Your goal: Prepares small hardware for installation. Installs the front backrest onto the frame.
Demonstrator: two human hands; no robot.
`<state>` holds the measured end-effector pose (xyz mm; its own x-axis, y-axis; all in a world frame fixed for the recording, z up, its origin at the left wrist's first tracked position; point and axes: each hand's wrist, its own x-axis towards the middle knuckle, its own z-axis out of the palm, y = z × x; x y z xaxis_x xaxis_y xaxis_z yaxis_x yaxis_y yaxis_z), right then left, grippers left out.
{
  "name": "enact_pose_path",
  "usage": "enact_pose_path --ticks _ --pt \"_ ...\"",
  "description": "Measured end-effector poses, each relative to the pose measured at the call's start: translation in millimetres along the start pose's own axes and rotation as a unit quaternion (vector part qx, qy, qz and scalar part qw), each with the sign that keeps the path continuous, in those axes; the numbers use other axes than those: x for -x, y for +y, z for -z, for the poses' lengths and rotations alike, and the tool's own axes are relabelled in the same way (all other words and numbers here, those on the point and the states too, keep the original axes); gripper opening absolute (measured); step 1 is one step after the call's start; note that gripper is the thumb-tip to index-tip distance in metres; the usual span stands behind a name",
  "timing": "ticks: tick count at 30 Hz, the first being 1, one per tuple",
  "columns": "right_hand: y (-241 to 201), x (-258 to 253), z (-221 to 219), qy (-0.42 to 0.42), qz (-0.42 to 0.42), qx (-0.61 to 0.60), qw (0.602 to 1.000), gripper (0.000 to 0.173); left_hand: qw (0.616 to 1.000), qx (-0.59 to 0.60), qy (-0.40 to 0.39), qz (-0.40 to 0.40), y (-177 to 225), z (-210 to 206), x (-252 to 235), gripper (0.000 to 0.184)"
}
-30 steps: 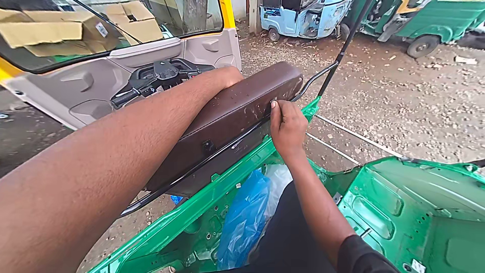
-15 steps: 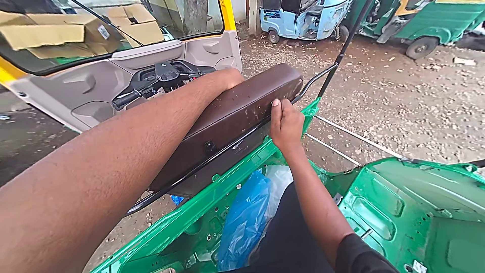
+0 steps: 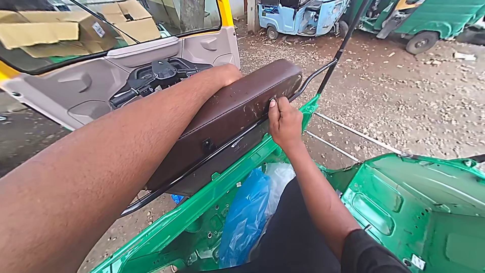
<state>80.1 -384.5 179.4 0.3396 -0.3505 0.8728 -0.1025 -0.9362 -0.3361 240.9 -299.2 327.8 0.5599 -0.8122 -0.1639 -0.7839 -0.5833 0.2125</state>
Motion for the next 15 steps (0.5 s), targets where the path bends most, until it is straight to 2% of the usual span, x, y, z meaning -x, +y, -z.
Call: enact_pose_path --ticks 3,7,10,12,13,14,15 --pt "-1.0 0.0 1.5 -0.004 0.013 0.019 1.000 0.026 1.000 0.002 -0.007 -0.001 0.1 1.4 2.4 0.038" --pt "-6.2 -1.4 -2.5 0.028 0.033 0.094 0.995 0.030 1.000 0.001 -0.009 -0.021 0.2 0.4 2.2 0.037" --pt "-11.3 -4.3 -2.1 0.027 0.007 0.076 0.997 0.034 0.999 -0.024 -0.010 -0.018 3.3 2.2 6.9 0.036" --pt "-20.6 -7.6 3.9 -0.008 -0.088 0.001 0.996 0.035 1.000 -0.026 -0.009 -0.009 4.2 2.4 6.7 0.037" --pt "-27.3 -9.9 7.2 -0.029 -0.166 -0.075 0.983 0.035 1.000 -0.025 -0.010 -0.005 3.7 2.3 6.4 0.038" --pt "-34.0 -14.0 10.3 -0.048 -0.262 -0.186 0.946 0.037 1.000 -0.025 -0.004 -0.002 2.8 2.8 6.0 0.038" --pt "-41.5 -18.9 14.2 -0.062 -0.355 -0.313 0.879 0.039 1.000 -0.025 0.013 0.003 0.5 3.6 6.0 0.037"
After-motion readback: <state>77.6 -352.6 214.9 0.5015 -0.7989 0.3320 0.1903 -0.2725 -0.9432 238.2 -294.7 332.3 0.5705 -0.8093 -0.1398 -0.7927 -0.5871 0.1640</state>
